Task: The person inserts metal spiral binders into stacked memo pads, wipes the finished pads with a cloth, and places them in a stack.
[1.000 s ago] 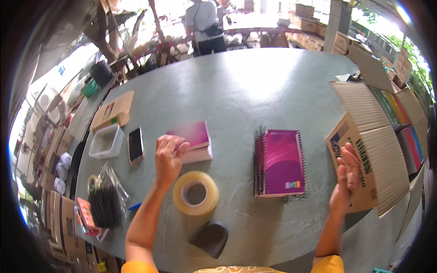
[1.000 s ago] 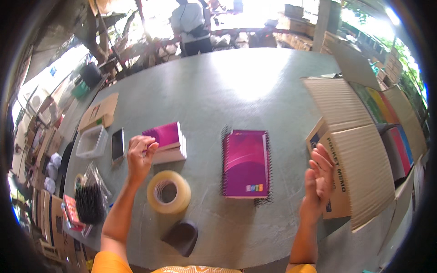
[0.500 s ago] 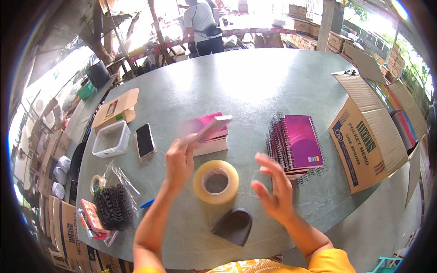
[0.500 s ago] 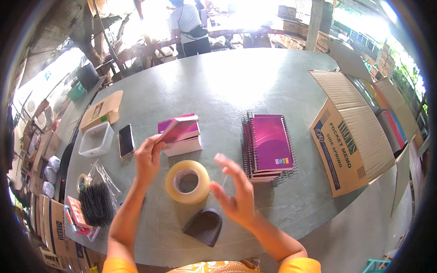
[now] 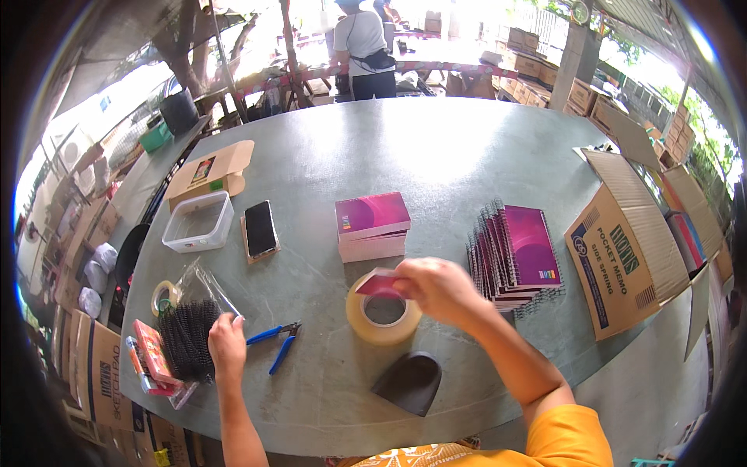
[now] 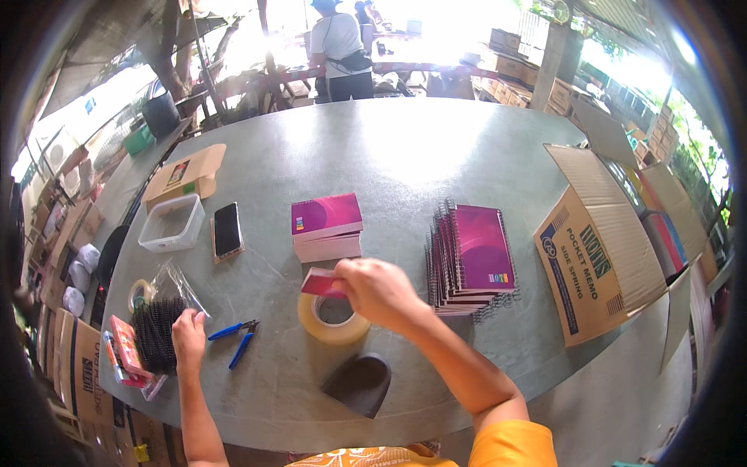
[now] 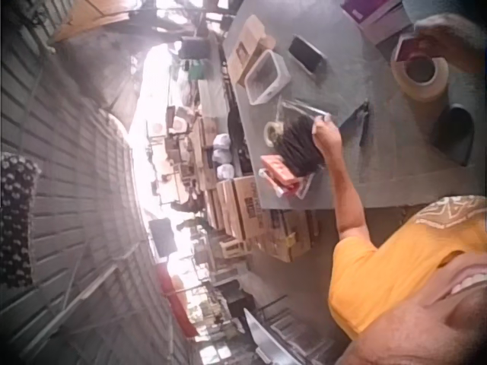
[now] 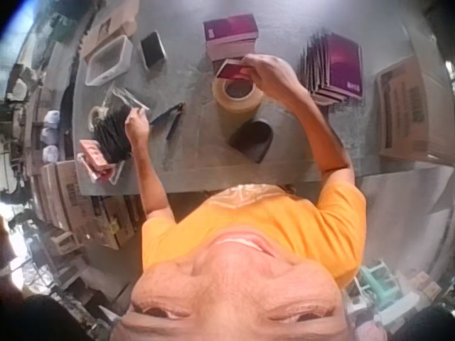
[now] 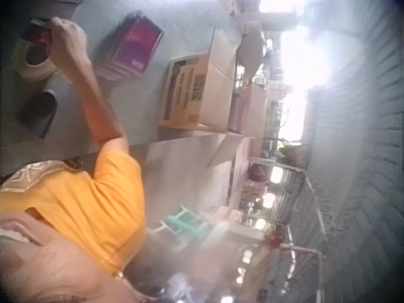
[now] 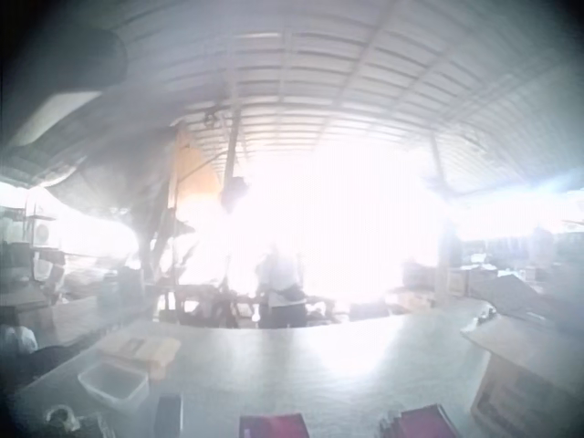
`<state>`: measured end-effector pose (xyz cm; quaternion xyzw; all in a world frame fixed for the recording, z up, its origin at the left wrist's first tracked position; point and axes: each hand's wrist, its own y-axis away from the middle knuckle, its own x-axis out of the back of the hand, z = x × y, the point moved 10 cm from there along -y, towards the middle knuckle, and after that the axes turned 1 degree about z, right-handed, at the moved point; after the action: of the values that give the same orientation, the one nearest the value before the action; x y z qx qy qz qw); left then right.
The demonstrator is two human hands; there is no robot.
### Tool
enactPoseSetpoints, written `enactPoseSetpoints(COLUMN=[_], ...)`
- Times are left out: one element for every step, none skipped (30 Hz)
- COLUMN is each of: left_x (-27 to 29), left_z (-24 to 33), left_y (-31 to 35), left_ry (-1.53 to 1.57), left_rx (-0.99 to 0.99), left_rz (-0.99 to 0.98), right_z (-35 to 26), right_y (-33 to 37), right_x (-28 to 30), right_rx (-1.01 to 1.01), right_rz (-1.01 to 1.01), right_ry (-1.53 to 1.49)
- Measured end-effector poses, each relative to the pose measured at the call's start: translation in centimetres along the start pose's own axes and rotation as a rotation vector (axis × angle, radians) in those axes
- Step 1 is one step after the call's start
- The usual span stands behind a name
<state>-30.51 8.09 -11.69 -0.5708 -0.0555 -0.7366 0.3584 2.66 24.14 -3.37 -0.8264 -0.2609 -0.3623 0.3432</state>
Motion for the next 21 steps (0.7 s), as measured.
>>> enactPoseSetpoints(left_x=[-1.7, -2.7, -3.3, -3.8, -4.2, -4.5, -4.5, -4.4, -4.1, -2.4, -1.6, 0.0, 0.4, -0.5, -0.9, -2.0, -3.1, -3.5, -3.4, -2.7, -2.3], left_z=[-3.2, -4.0, -4.2, -4.4, -4.5, -4.5, -4.0, -3.9, -3.7, -4.3, -4.6, -4.1, -5.4, -6.7, -7.4, -7.6, -7.4, -7.4, -7.3, -7.8, -8.4], left_y=[0.1, 0.8, 1.2, 0.9, 0.7, 0.5, -0.1, -0.3, -0.6, -1.4, -1.9, -2.1, -3.2, -3.7, -4.0, -3.3, -3.1, -3.1, -3.2, -3.3, -3.2], left_ry=[-0.132, -0.232, -0.331, -0.321, -0.320, -0.319, -0.318, -0.283, -0.248, -0.261, -0.252, -0.212, -0.197, -0.244, -0.296, -0.344, -0.390, -0.355, -0.329, -0.351, -0.364], left_rx=[0.066, 0.099, 0.134, 0.129, 0.118, 0.107, 0.098, 0.078, 0.059, 0.047, 0.037, 0.059, 0.084, 0.147, 0.200, 0.202, 0.190, 0.208, 0.207, 0.218, 0.233], left_rz=[-0.064, -0.023, 0.015, 0.007, -0.013, -0.033, -0.039, -0.114, -0.191, -0.161, -0.142, -0.088, 0.025, 0.009, 0.001, -0.023, -0.043, -0.057, -0.060, -0.073, -0.093], right_z=[0.9, 0.8, 0.0, 0.5, 1.1, 1.8, 2.3, 2.5, 2.6, 2.1, 1.6, 0.7, 0.0, -0.7, -1.1, -1.0, -0.5, -0.2, 0.1, 0.0, 0.0], right_y=[0.4, 0.2, 0.2, -0.1, -0.6, -0.9, -1.0, -0.8, -0.3, -0.5, -0.5, -0.3, 0.0, 0.2, 0.4, 0.9, 1.3, 1.6, 1.7, 1.5, 1.6], right_x=[-2.9, -3.9, -4.1, -4.6, -4.8, -4.9, -4.9, -4.8, -4.8, -5.2, -5.3, -5.5, -5.7, -6.0, -5.9, -6.3, -6.5, -6.6, -6.5, -6.5, -6.4], right_rx=[-0.052, 0.015, 0.078, 0.047, 0.004, -0.039, -0.049, -0.039, -0.032, -0.014, 0.001, 0.026, 0.032, 0.039, 0.045, 0.055, 0.035, 0.013, -0.008, -0.015, -0.019], right_rz=[-0.048, 0.056, 0.156, 0.116, 0.070, 0.024, 0.033, 0.058, 0.084, 0.104, 0.111, 0.108, 0.074, 0.038, 0.016, 0.003, -0.019, -0.033, -0.047, -0.034, -0.024], right_ry=[0.062, 0.204, 0.346, 0.367, 0.379, 0.390, 0.401, 0.417, 0.435, 0.420, 0.428, 0.440, 0.448, 0.454, 0.458, 0.441, 0.426, 0.406, 0.386, 0.338, 0.331])
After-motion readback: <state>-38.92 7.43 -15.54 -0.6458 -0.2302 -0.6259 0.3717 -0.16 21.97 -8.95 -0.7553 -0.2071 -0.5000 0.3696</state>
